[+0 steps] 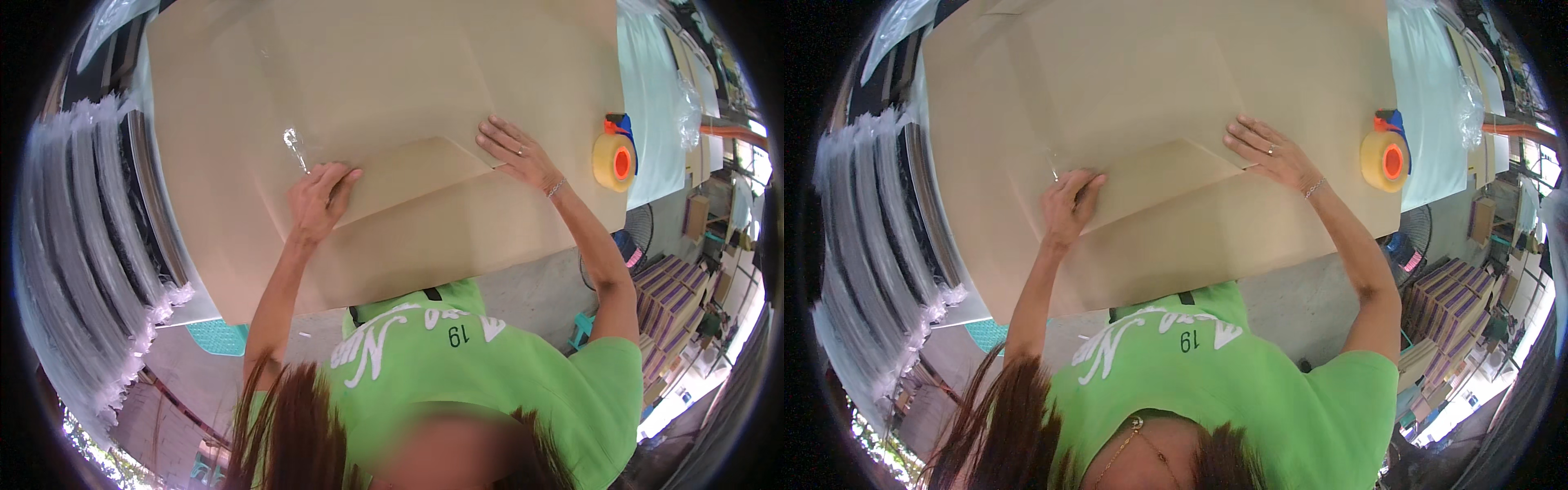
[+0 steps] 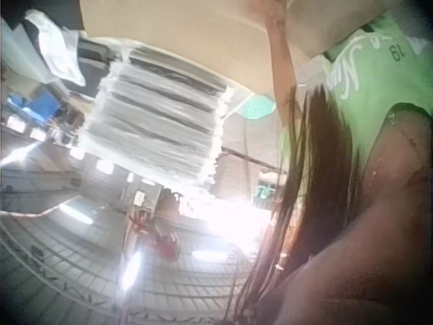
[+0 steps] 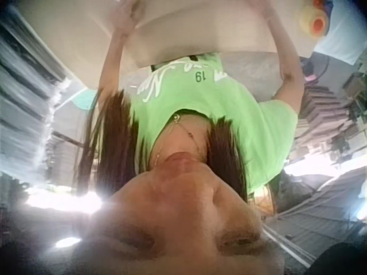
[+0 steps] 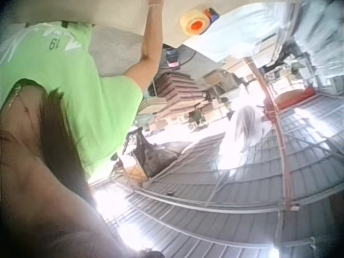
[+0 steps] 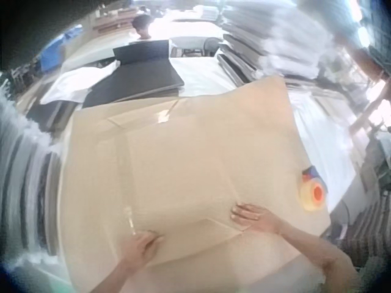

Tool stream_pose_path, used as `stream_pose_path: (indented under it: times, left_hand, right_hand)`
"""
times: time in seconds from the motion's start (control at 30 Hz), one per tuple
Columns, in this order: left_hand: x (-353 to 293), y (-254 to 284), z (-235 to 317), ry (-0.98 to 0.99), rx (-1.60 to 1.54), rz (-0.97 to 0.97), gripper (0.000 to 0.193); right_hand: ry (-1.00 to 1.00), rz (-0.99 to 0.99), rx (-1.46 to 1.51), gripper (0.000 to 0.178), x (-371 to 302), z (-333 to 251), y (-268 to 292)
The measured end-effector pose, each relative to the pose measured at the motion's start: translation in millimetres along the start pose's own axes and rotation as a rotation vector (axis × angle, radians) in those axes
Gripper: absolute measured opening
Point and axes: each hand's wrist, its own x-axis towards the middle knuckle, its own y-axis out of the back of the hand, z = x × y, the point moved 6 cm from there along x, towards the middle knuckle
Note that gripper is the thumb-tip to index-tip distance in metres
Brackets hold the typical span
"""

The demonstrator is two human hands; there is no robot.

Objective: The person places a plastic-wrapped frame onto a large sheet of brown paper, folds the paper around the item to form a package, and secures the seams with a tape dispenser.

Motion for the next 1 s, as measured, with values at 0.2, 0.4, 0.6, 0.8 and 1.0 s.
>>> stream_pose_path:
  times: [0.2,0.4,0.6,0.8,1.0]
  left_hand:
    - [-0.8,1.7,0.4,-0.023,-0.043,0.015,0.01]
    - [0.6,3.8,8.0,-0.034,0.013,0.025,0.012]
    - [-0.3,0.7,3.5,-0.023,0.056,-0.043,0.012]
    - [-1.9,2.1,3.6,-0.065,0.052,0.041,0.012]
    - [-0.7,1.8,5.7,-0.075,0.093,0.039,0.012]
  right_hand:
    - [0.067,0.121,0.091,0.062,-3.5,-6.8,6.5]
    - [0.044,0.053,0.179,0.062,-6.9,9.0,1.6]
    - [0.236,0.152,-0.221,0.058,-8.2,1.1,-4.5]
    - [0.097,0.252,0.044,0.047,-4.5,-13.5,0.5]
    - [-0.066,0.389,0.29,0.038,-11.5,-15.1,-6.7]
